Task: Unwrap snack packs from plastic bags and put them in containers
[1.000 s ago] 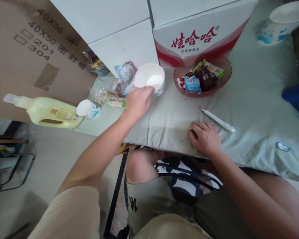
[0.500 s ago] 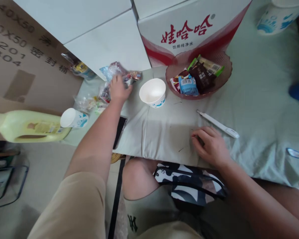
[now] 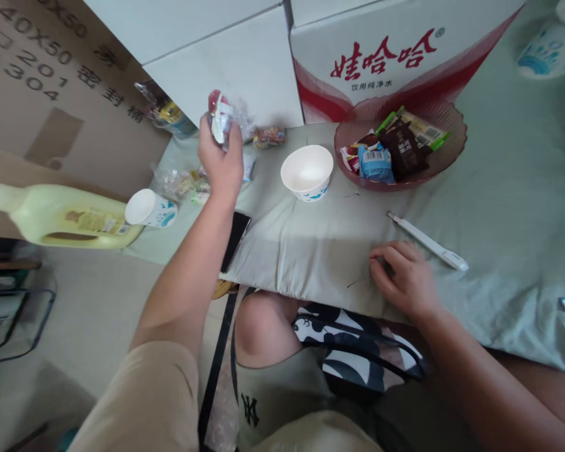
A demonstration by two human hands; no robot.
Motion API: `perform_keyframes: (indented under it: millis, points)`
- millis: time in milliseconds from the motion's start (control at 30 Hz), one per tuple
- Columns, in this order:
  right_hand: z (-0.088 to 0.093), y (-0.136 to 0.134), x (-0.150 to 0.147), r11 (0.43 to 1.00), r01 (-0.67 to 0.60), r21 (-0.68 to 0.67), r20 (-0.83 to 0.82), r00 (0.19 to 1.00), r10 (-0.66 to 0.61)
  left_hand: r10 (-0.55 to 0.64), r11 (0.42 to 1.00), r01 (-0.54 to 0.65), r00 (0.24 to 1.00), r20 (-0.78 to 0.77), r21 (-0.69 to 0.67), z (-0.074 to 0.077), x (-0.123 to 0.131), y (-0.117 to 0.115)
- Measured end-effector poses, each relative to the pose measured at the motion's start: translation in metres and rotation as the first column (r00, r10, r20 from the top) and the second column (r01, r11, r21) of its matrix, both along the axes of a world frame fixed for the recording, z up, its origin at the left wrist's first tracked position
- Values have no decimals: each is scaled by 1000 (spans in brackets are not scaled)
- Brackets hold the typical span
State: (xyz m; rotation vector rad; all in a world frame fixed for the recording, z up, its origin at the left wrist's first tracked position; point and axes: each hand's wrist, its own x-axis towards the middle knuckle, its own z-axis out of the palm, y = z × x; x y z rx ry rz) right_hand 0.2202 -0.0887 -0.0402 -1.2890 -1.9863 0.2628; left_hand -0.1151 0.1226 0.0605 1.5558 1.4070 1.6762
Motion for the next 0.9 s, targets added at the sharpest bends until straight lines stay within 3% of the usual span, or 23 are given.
perform_keyframes:
  millis: [33,67,133,167,267,367,500,567,700,800,900]
  points:
    - [1,0,2,1000,19,17,-13,1000,-18,-2,991,-6,999,55,135,4,10,-19]
    - [1,0,6,998,56,39,-21,998,-56,-29,984,-2,985,169,176,4,23,-40]
    - [3,2,18,976,199,87,-5,980,-199,-95,990,132,892,441,-54,-3,55,-86]
    - [4,3,26,951,290,107,19,956,-293,-106,958,228,848,520,-176,-10,73,-108]
    - [4,3,52,860,500,98,163,845,-510,-151,791,495,728,669,-360,-37,120,-156]
    - [1,-2,72,840,542,-24,303,805,-511,-178,656,626,671,720,-422,-62,144,-172]
    - [-1,-4,81,838,515,-180,363,827,-430,-253,569,699,650,716,-434,-80,152,-163]
    - [2,0,80,844,499,-197,322,846,-425,-335,593,685,687,644,-423,-86,155,-156]
    - [11,9,73,851,452,-266,110,891,-439,-417,751,548,826,379,-368,-102,159,-143]
    - [16,12,66,826,441,-352,-15,879,-476,-432,779,501,865,256,-377,-114,155,-136]
    - [18,14,61,842,401,-361,-144,868,-475,-429,810,447,893,137,-380,-116,144,-133]
